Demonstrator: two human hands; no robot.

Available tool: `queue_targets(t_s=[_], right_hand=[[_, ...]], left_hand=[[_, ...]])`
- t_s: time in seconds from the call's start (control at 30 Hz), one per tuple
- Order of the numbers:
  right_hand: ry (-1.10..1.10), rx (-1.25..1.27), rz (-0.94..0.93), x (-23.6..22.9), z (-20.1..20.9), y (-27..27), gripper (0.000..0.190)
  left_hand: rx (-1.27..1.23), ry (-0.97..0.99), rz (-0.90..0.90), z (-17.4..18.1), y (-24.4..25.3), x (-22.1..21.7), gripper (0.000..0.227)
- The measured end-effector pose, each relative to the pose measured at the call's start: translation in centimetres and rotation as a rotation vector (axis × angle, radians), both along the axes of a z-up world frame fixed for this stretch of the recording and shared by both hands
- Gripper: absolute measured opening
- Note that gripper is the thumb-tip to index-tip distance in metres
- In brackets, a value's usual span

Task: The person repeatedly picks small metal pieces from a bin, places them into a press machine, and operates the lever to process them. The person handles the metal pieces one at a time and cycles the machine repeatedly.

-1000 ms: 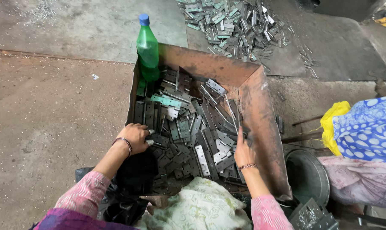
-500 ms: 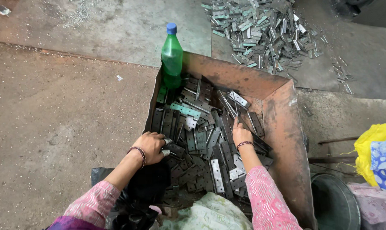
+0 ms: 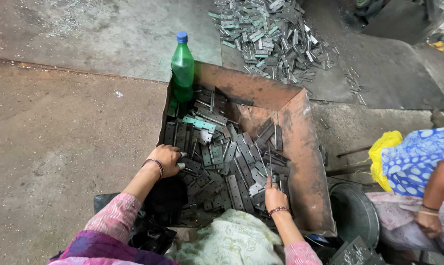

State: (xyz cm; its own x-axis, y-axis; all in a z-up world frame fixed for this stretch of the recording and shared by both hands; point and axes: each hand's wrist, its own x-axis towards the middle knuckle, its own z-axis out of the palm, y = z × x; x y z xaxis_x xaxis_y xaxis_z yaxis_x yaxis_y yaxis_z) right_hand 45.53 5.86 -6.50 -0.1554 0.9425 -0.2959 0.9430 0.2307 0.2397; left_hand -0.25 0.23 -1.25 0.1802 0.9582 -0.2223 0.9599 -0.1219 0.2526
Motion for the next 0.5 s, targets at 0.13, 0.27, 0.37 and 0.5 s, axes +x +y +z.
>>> queue_targets(t_s=[0.13, 0.27, 0.37, 0.5], right_hand=[[0.057, 0.023, -0.012, 0.9, 2.5, -4.7, 0.079], [0.074, -0.029, -0.091, -0.1, 4.4, -8.6, 0.084], [0.057, -0.075, -0.103, 0.2, 5.8, -10.7, 0.084], [0.16, -0.102, -0.02, 2.1, 6.8, -16.2, 0.083]], left_hand=[[0.003, 0.038, -0.011, -0.3, -0.4, -0.1, 0.041], [0.009, 0.07, -0.032, 0.1, -0.2, -0.3, 0.041], [0.027, 0.059, -0.03, 0.2, 0.0, -0.4, 0.041], [0.026, 0.042, -0.022, -0.2, -0.7, -0.3, 0.039]])
